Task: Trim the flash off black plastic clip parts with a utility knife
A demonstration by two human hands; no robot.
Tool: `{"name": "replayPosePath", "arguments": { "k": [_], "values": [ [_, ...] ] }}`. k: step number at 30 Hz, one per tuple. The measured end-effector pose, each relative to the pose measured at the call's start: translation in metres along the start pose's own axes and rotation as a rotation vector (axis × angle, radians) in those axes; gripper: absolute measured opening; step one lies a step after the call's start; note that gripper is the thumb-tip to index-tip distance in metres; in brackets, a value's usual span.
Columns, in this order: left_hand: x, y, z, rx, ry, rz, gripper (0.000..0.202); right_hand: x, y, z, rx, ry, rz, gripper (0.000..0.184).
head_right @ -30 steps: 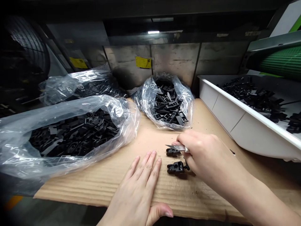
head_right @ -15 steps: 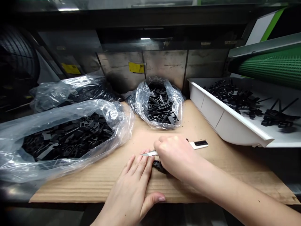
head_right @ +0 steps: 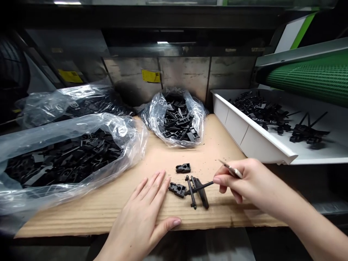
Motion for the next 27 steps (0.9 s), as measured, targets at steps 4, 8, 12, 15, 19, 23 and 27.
{"name": "replayPosePath", "arguments": {
  "k": [4, 8, 12, 15, 19, 23, 27],
  "values": [
    [-0.001, 0.000, -0.001, 0.006, -0.020, -0.003, 0.077, 0.022, 0.010, -0.011, -0.062, 0.057, -0.034, 0.033],
    [0.000, 0.002, -0.001, -0.001, -0.030, 0.009, 0.074, 0.034, 0.019, -0.010, -0.084, 0.087, -0.009, 0.030],
    [0.000, 0.000, -0.002, 0.027, -0.052, 0.029, 0.071, -0.003, 0.015, -0.011, -0.113, -0.090, -0.007, 0.029],
    [-0.002, 0.003, -0.004, 0.006, -0.052, 0.005, 0.068, -0.059, -0.005, -0.016, -0.096, -0.483, -0.183, 0.039],
    [-0.007, 0.011, 0.002, -0.118, -0.062, -0.115, 0.048, -0.079, -0.029, -0.023, -0.121, -0.668, -0.447, 0.051],
    [-0.002, 0.005, 0.019, -0.132, -0.071, -0.170, 0.033, -0.064, -0.031, -0.036, -0.182, -0.709, -0.644, 0.059],
    [-0.002, -0.001, 0.029, -0.230, -0.097, -0.403, 0.025, -0.032, -0.006, -0.057, -0.474, -0.679, -0.649, 0.062]
  ]
}}
Point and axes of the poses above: each hand's wrist, its own z-axis towards the middle knuckle, its own x-axis out of the palm, y = z × x, the point moved 9 cm from there along z, towards the middle knuckle, and after that the axes turned 15 degrees about -y, right-handed, at the moved point
